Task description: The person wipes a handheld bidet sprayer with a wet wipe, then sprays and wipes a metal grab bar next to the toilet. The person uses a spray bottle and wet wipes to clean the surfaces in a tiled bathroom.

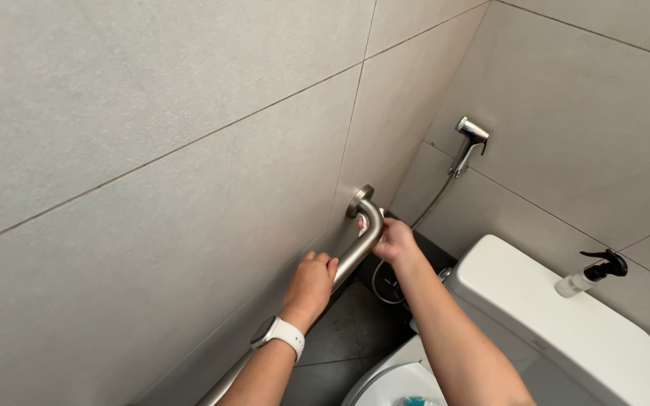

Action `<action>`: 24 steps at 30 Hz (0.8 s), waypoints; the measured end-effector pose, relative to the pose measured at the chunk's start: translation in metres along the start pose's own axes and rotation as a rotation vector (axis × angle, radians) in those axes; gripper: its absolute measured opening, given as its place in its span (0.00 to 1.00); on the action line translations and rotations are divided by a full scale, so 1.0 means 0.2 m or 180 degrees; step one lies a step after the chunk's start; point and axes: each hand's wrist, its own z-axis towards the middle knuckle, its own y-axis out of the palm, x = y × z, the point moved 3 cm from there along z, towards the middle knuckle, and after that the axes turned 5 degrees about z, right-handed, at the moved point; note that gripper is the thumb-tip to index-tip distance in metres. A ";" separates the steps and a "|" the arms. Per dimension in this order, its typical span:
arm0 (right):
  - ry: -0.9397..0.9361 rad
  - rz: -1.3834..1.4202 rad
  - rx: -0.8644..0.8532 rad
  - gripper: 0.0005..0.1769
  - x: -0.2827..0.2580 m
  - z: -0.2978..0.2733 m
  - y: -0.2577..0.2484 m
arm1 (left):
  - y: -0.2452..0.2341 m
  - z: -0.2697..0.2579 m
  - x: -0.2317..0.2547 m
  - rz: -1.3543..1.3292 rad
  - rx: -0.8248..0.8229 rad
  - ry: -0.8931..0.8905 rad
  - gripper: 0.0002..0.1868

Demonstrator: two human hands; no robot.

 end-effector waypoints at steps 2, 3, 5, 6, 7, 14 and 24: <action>-0.0460 -0.0310 0.0171 0.21 0.03 0.02 -0.04 | 0.02 0.01 -0.02 0.0029 0.0001 -0.0018 0.22; -0.0920 -0.0614 0.0333 0.23 0.04 0.02 -0.05 | 0.03 0.02 -0.02 0.0066 0.0007 -0.0033 0.22; -0.1708 -0.1726 0.0966 0.20 0.09 -0.19 -0.02 | 0.03 0.03 -0.03 0.0093 0.0037 0.0001 0.22; -0.2474 -0.2846 0.1640 0.18 0.11 -0.32 -0.02 | 0.04 0.02 -0.03 0.0111 0.0028 0.0025 0.22; -0.2468 -0.2848 0.1640 0.18 0.15 -0.38 0.03 | 0.02 0.01 -0.02 0.0112 0.0025 0.0020 0.22; -0.3494 -0.5053 0.0732 0.28 0.30 -0.68 0.20 | 0.02 0.02 -0.03 -0.0020 -0.0029 -0.0011 0.23; -0.3340 -0.5993 0.0488 0.29 0.28 -0.59 0.16 | 0.03 0.08 -0.18 -0.0584 0.0144 -0.0390 0.24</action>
